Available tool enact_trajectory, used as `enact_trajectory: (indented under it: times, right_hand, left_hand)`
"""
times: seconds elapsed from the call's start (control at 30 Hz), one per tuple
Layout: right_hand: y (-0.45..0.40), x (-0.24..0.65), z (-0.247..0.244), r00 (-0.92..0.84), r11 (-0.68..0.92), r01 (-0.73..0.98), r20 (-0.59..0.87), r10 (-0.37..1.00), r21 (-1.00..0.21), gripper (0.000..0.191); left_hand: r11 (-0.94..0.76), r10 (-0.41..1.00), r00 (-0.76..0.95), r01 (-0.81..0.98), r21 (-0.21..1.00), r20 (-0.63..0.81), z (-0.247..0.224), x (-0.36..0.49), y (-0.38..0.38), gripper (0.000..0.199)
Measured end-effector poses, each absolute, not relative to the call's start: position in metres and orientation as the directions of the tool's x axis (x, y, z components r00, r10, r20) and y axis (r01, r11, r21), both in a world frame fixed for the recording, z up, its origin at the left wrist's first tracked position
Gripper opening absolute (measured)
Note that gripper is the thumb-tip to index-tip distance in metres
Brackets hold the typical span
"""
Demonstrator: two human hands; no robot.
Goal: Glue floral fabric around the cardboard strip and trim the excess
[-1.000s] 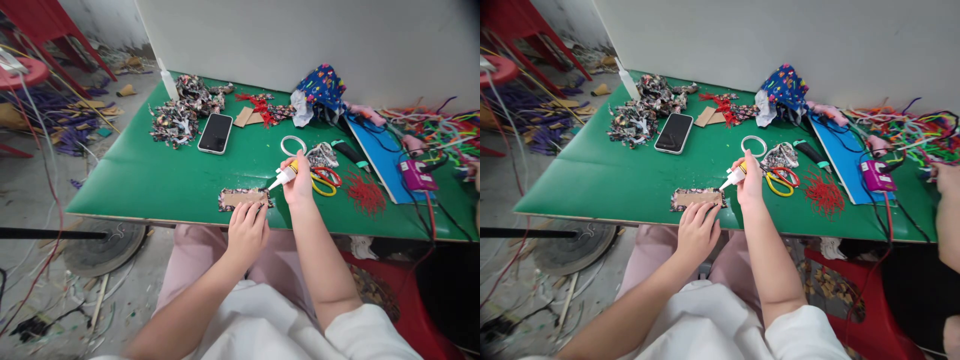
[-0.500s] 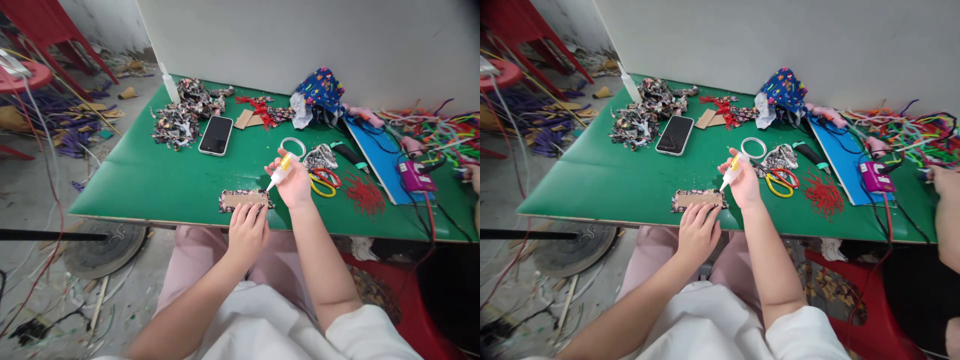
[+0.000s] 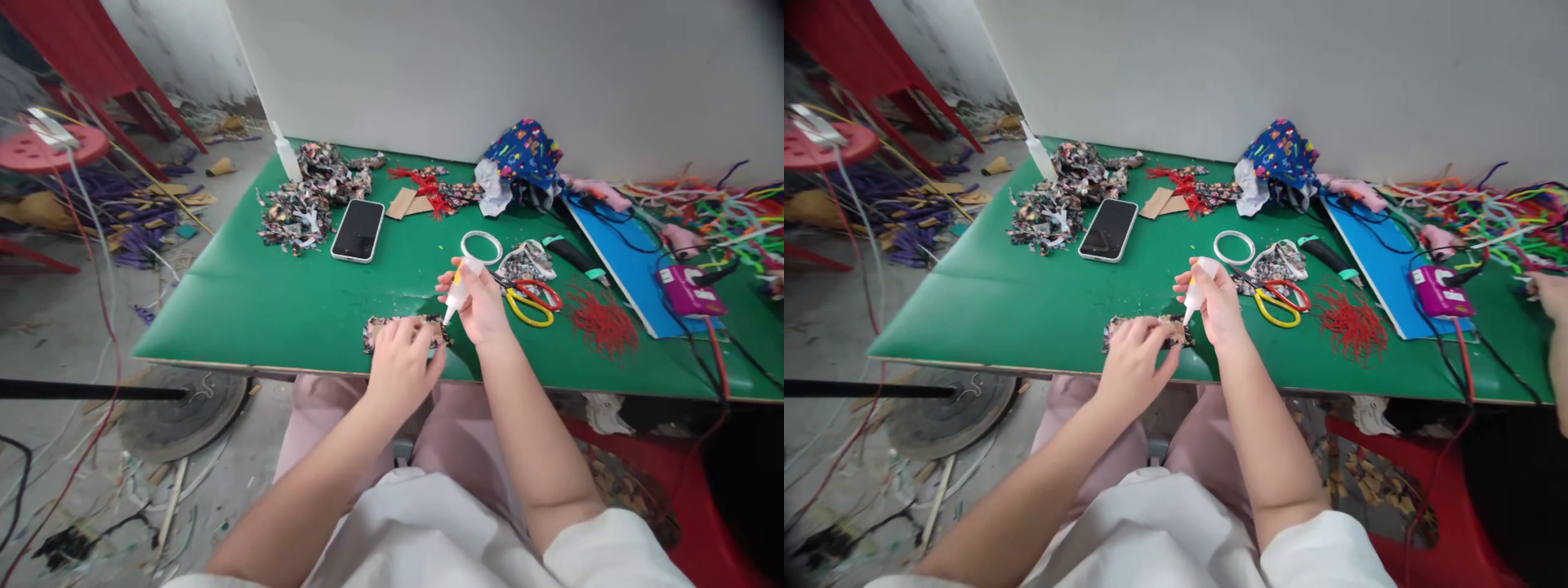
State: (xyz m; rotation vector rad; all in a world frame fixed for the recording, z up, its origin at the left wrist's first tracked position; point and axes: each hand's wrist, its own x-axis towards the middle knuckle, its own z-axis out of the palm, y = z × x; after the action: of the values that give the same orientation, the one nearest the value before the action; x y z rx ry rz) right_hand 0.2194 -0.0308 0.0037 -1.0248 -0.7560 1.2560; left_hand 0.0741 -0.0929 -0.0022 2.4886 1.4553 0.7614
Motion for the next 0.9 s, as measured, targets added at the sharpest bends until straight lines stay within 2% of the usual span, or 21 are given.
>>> enact_trajectory:
  times: [0.13,0.27,0.4,0.67,0.9]
  right_hand:
    - [-0.029,0.221,0.004,0.259,-0.001,-0.436,-0.126,0.958,-0.900,0.031]
    - [-0.029,0.220,0.005,0.274,-0.006,-0.445,-0.143,0.951,-0.895,0.032]
    - [-0.031,0.219,0.007,0.282,-0.020,-0.452,-0.164,0.945,-0.892,0.033]
    - [-0.033,0.217,0.011,0.254,-0.015,-0.438,-0.140,0.957,-0.899,0.033]
    - [-0.033,0.218,0.008,0.256,-0.012,-0.452,-0.142,0.956,-0.892,0.034]
  left_hand:
    - [-0.376,0.843,0.180,0.872,0.315,0.507,0.009,0.043,-0.020,0.032]
    - [-0.205,0.854,0.051,0.948,0.244,0.517,0.007,0.017,0.051,0.050]
    - [-0.212,0.894,0.113,0.959,0.187,0.434,-0.008,0.013,0.073,0.050]
    - [-0.224,0.891,0.151,0.967,0.125,0.429,-0.021,0.016,0.071,0.051]
    - [-0.205,0.884,0.101,0.961,0.185,0.456,-0.019,0.011,0.071,0.048]
